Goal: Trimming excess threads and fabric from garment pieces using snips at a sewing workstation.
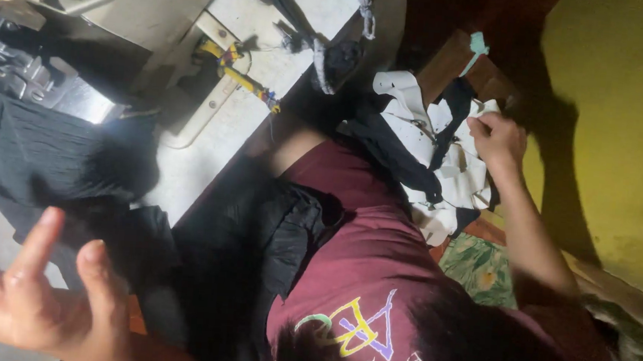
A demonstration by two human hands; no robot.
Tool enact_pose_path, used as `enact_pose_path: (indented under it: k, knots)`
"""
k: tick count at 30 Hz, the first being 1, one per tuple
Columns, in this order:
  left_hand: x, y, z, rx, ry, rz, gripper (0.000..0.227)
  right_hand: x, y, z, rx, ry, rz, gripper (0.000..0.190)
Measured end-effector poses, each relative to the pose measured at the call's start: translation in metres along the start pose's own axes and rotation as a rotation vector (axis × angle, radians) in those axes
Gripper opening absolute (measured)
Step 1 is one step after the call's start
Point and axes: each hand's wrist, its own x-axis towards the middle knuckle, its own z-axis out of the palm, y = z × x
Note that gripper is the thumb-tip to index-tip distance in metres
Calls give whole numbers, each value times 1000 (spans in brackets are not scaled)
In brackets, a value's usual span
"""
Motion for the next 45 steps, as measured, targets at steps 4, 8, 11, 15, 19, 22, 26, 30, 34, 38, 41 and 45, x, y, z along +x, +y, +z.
enact_pose_path:
  k: [4, 8, 11, 15, 19, 22, 26, 30, 34, 38, 41, 45]
  knots:
    - [-2, 20, -9, -134, -114, 60, 20, -40, -54, -17, -111, -185, -143, 25]
    - [-3, 28, -4, -216, -188, 142, 13, -73, -82, 7, -60, -5, -559, 8]
    - [3, 38, 9, -310, -161, 144, 13, -67, -91, -5, 23, -170, -231, 6]
    - [4, 61, 28, -418, -248, 32, 13, -64, -70, 2, -158, -212, -342, 41]
    - [4, 73, 62, -626, -480, 153, 14, -54, -61, 12, 318, -313, -351, 14]
    - [1, 83, 95, -767, -603, 320, 26, -56, -107, -57, 926, -787, -104, 13]
    - [4, 107, 115, -1055, -928, 365, 71, -72, -145, -105, 1107, -974, -405, 14]
    - [22, 85, 69, -1145, -963, 243, 48, -72, -193, -170, 1260, -1225, -602, 29]
    - [18, 38, -22, -757, -571, 135, 15, -63, -207, -172, 1012, -1204, -886, 30]
    - [-12, -6, -71, -680, -335, -185, 22, -29, -206, -149, 559, -474, -875, 29]
    - [-27, -9, -51, -598, -551, -250, 15, 7, -245, -161, 704, 122, -882, 6]
    - [-30, -10, -30, -588, -535, -259, 23, 59, -279, -141, 343, 412, -969, 12]
